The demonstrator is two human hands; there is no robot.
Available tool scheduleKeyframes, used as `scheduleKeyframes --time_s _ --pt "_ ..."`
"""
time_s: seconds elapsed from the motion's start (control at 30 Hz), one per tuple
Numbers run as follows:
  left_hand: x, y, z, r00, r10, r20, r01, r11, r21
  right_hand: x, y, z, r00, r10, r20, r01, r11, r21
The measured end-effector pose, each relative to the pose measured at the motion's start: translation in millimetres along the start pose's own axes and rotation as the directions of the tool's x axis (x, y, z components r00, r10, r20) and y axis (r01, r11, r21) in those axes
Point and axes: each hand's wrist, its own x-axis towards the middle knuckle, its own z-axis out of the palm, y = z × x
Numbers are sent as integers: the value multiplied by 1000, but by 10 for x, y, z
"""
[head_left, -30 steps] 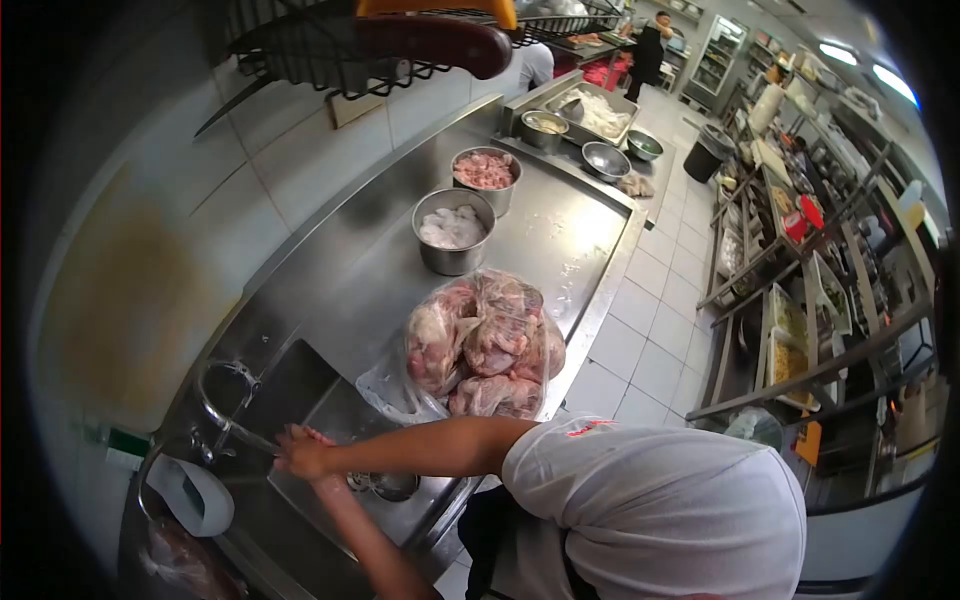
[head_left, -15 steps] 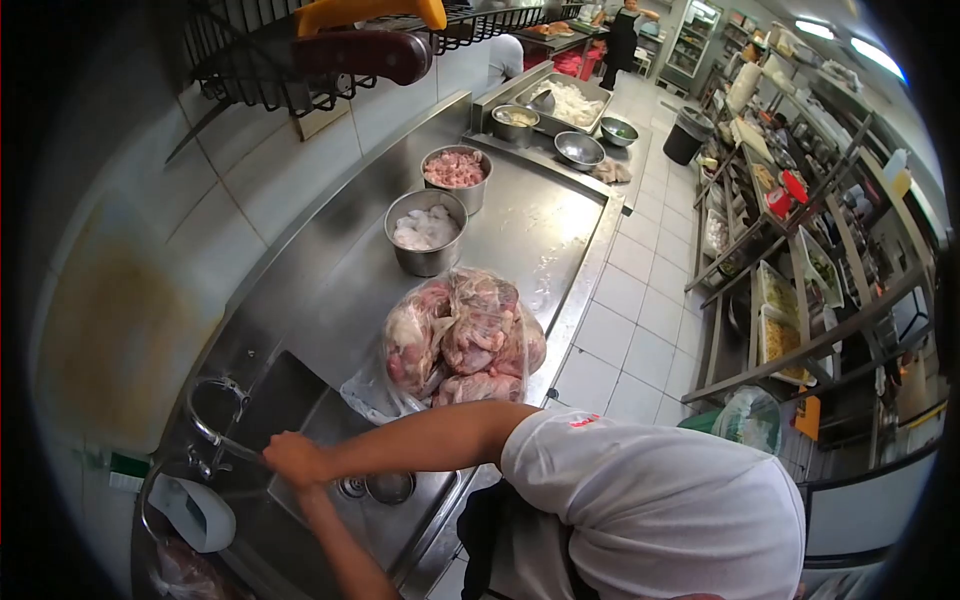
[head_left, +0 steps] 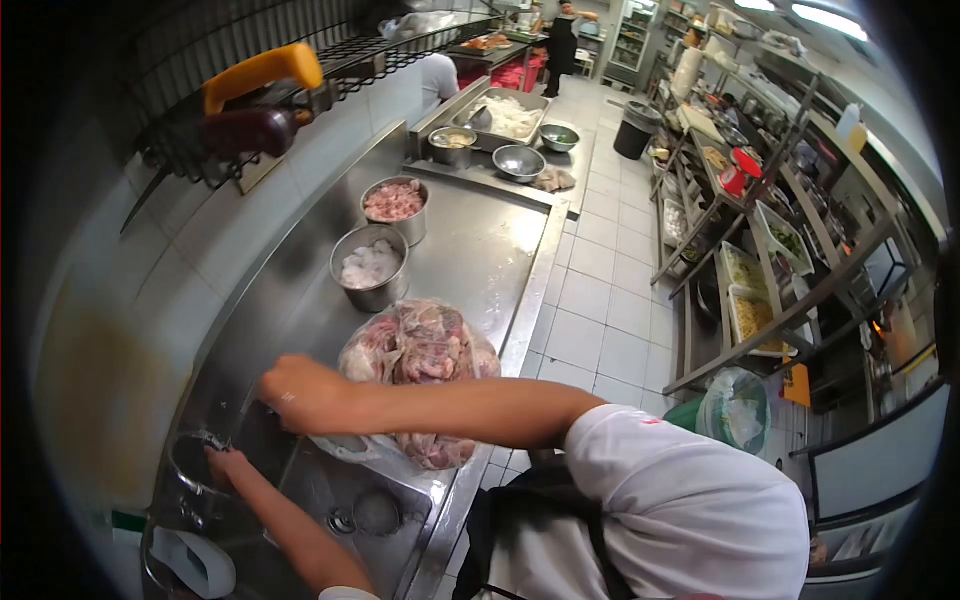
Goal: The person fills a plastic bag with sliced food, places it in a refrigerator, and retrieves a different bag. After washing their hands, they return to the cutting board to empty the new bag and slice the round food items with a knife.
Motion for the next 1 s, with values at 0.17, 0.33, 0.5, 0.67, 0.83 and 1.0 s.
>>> scheduleKeyframes --time_s 0.17,0.33,0.5,0.67,0.83,1.0 --pt "-214 -197 3 633 765 -119 -713 636 295 -895 686 -1347 952 150 -267 -149 989 24" --pt "-264 -237 -242 346 891 293 -881 201 427 -1989 1312 -2330 850 401 -342 -466 875 -133" --pt "-1636 -174 -701 575 775 262 -816 567 113 -3334 1607 -3690 602 737 -307 -612 673 416" --pt "-4916 -654 -647 210 843 496 -754 462 -467 -4564 1536 -4792 485 746 -456 -698 644 311" --pt "-7073 -1679 106 -17 575 818 -566 669 -482 -5608 1594 -5334 447 747 -492 -622 655 430" --pt "-7943 -2386 714 -135 442 887 -623 658 -423 -6239 1221 -5925 535 647 -543 -567 752 337"
